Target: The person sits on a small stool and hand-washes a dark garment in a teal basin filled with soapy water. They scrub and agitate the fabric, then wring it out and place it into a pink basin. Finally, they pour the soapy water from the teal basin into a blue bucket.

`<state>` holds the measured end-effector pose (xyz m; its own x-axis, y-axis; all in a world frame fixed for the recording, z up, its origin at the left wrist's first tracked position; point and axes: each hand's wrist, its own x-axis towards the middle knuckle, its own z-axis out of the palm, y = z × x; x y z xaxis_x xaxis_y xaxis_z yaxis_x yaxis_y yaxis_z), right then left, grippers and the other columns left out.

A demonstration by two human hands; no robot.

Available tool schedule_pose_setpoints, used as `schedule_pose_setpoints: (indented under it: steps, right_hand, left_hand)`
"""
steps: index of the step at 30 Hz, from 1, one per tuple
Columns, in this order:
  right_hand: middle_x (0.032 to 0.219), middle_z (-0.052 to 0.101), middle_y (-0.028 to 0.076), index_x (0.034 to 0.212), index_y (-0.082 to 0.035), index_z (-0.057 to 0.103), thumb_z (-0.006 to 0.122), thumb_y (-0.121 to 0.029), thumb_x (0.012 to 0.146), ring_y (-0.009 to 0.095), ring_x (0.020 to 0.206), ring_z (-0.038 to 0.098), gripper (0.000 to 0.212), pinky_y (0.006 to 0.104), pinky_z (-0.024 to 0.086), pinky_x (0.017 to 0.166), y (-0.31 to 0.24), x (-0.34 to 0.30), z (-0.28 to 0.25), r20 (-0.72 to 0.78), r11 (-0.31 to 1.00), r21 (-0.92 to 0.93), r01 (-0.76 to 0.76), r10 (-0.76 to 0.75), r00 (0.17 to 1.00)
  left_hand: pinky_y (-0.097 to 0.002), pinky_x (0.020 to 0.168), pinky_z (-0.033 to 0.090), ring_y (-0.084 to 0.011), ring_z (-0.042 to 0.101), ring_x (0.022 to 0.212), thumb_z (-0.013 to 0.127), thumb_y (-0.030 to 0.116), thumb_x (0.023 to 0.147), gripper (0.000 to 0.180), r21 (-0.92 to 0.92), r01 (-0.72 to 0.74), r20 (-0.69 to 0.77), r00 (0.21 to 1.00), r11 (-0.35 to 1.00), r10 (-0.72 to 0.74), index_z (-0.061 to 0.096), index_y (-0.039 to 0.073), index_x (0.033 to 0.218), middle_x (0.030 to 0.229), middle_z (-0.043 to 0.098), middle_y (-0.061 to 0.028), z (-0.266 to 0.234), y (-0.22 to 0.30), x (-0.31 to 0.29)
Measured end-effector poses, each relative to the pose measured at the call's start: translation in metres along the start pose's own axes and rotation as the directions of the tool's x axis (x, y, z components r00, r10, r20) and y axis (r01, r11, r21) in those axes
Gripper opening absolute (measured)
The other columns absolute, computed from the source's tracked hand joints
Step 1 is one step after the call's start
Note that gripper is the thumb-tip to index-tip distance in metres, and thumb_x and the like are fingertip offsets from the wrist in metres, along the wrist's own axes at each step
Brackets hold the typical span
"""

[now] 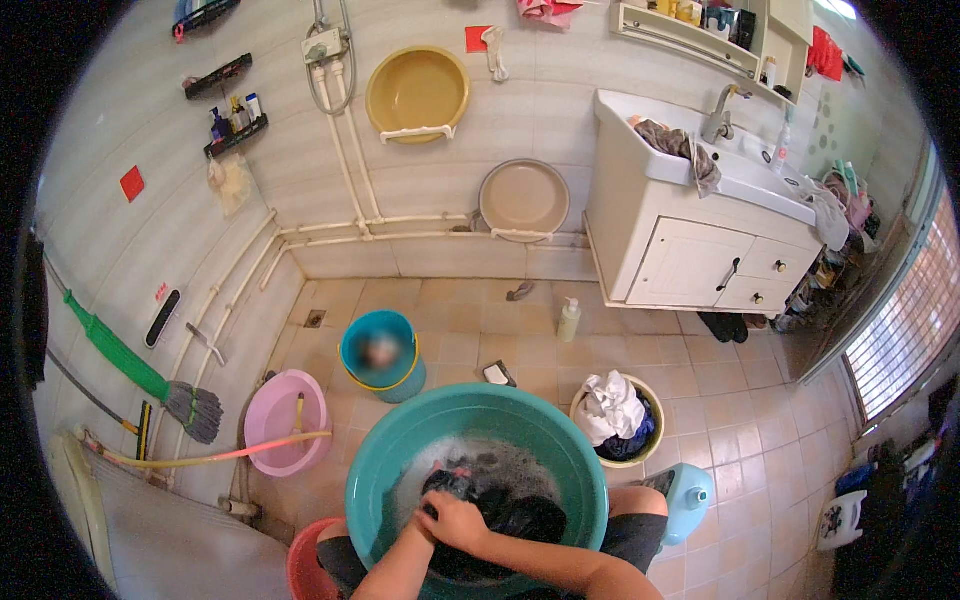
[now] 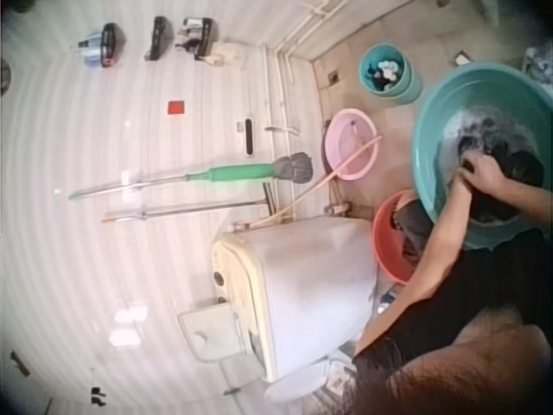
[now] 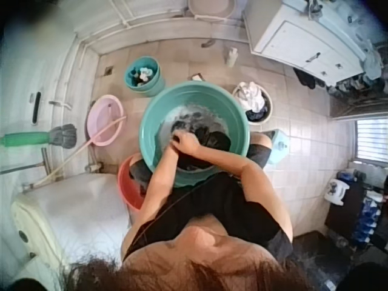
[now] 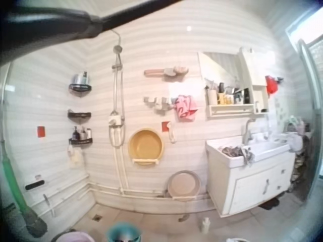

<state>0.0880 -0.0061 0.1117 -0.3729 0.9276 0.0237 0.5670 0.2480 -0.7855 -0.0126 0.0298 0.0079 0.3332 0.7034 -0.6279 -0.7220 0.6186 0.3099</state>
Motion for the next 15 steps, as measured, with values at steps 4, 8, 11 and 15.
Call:
schedule_pose_setpoints:
  steps: [4, 8, 11, 15]
  right_hand:
    - [0.069, 0.058, 0.016, 0.069, -0.006, 0.056, 0.055, -0.032, 0.079, 0.035, 0.064, 0.057, 0.029, 0.0431, 0.047, 0.054, 0.023, 0.014, 0.005, -0.217, 0.987, -0.135, 0.093, -0.121, 0.969]
    - [0.076, 0.060, 0.018, 0.075, -0.005, 0.060, 0.053, -0.032, 0.081, 0.037, 0.070, 0.058, 0.029, 0.0454, 0.047, 0.062, 0.049, 0.040, -0.027, -0.305, 0.931, -0.098, -0.352, 0.309, 0.901]
    - [0.080, 0.061, 0.017, 0.079, -0.003, 0.060, 0.060, -0.030, 0.079, 0.029, 0.075, 0.059, 0.027, 0.0343, 0.046, 0.070, 0.071, 0.033, -0.056, -0.338, 0.916, 0.136, -0.378, 0.402, 0.851]
    - [0.079, 0.055, -0.001, 0.085, -0.005, 0.055, 0.065, -0.015, 0.077, 0.008, 0.076, 0.050, 0.016, 0.0228, 0.040, 0.070, 0.080, 0.007, -0.101, -0.271, 0.605, 0.796, -0.023, 0.391, 0.880]
  left_hand:
    - [-0.0402, 0.083, 0.041, -0.0257, 0.052, 0.096, 0.049, 0.043, 0.084, 0.043, 0.177, -0.317, 0.090, 0.948, 0.932, 0.306, 0.055, 0.006, 0.105, 0.104, 0.055, -0.0112, -0.015, -0.023, 0.014]
    - [-0.0333, 0.078, 0.038, -0.0173, 0.047, 0.090, 0.046, 0.025, 0.083, 0.027, 0.420, -0.159, -0.284, 0.912, 0.894, 0.295, 0.052, 0.003, 0.099, 0.100, 0.050, -0.0065, 0.072, -0.006, -0.041]
    - [-0.0258, 0.058, 0.038, -0.0093, 0.046, 0.064, 0.058, 0.022, 0.078, 0.021, 0.696, -0.381, 0.050, 0.871, 0.609, 0.488, 0.059, 0.002, 0.071, 0.067, 0.053, 0.0002, 0.072, 0.006, -0.050]
    - [-0.0230, 0.061, 0.038, -0.0087, 0.047, 0.064, 0.062, 0.024, 0.077, 0.023, 0.846, -0.433, 0.215, 0.811, 0.311, 0.543, 0.060, 0.002, 0.071, 0.066, 0.053, 0.0016, 0.089, 0.044, -0.074]
